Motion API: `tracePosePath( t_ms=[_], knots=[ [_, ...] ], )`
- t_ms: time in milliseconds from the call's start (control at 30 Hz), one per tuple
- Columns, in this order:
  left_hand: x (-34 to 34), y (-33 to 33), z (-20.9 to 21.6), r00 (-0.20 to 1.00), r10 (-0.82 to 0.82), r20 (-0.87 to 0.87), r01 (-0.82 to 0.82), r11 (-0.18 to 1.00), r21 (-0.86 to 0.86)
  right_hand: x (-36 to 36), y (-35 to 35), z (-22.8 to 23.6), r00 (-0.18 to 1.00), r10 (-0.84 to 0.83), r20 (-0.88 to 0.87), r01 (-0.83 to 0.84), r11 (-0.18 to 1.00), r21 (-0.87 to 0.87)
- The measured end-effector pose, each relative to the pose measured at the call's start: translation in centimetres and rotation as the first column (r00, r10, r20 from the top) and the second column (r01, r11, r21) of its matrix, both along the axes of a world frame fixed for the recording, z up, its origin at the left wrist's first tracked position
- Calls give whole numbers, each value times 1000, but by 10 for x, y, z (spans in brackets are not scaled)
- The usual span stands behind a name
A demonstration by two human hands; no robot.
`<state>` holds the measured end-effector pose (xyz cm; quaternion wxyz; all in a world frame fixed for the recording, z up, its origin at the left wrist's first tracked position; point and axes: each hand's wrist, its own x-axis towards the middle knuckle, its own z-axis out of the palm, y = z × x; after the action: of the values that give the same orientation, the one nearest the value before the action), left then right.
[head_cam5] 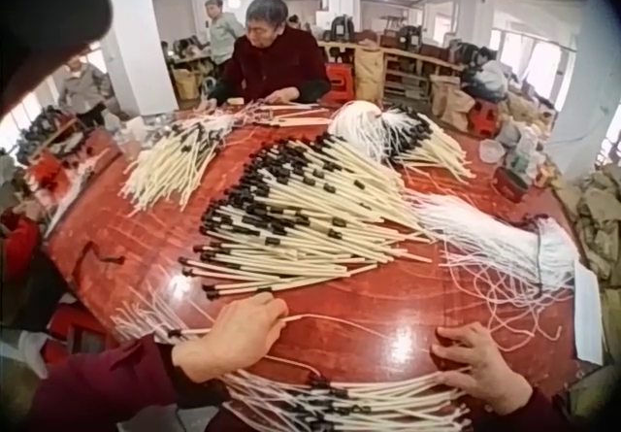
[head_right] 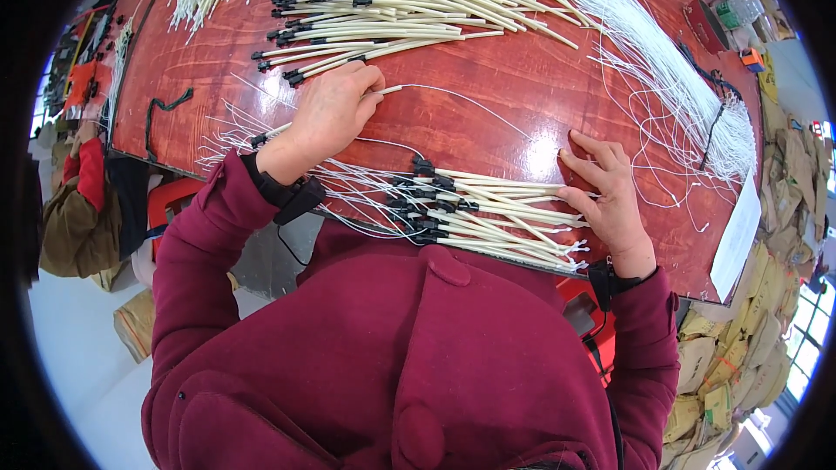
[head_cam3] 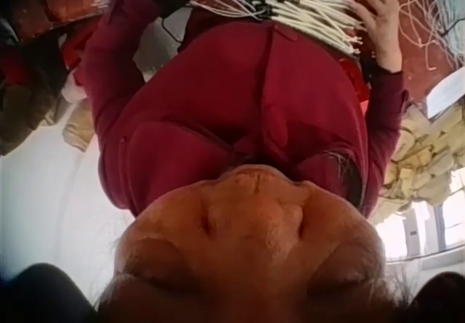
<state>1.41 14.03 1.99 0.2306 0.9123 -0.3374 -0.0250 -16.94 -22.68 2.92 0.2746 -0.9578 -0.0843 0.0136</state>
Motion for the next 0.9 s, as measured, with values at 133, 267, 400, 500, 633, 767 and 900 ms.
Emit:
tracePosePath(
  t_ms=[133,267,400,500,633,767,900],
  knots=[
    [0,1,1,1000,6,1,-6,1000,-9,1,0,-1,1000,3,7,-3,1000,-3],
    [-1,2,1,1000,16,0,-16,1000,-7,1,0,-1,1000,6,16,-6,1000,-13],
    [-1,3,0,1000,13,9,-12,1000,-18,0,1,-1,1000,3,17,-3,1000,-18],
    [0,3,0,1000,7,6,-7,1000,-20,0,2,0,1000,-9,11,9,1000,-7],
    [-1,8,0,1000,3,15,-3,1000,-16,1,2,0,1000,-9,10,9,1000,-12],
    [-6,16,2,1000,-17,-7,17,1000,-17,1,2,-3,1000,-15,16,15,1000,4],
    [-12,16,3,999,-27,-20,26,999,-28,2,2,-3,998,-14,65,13,1000,16]
  ],
)
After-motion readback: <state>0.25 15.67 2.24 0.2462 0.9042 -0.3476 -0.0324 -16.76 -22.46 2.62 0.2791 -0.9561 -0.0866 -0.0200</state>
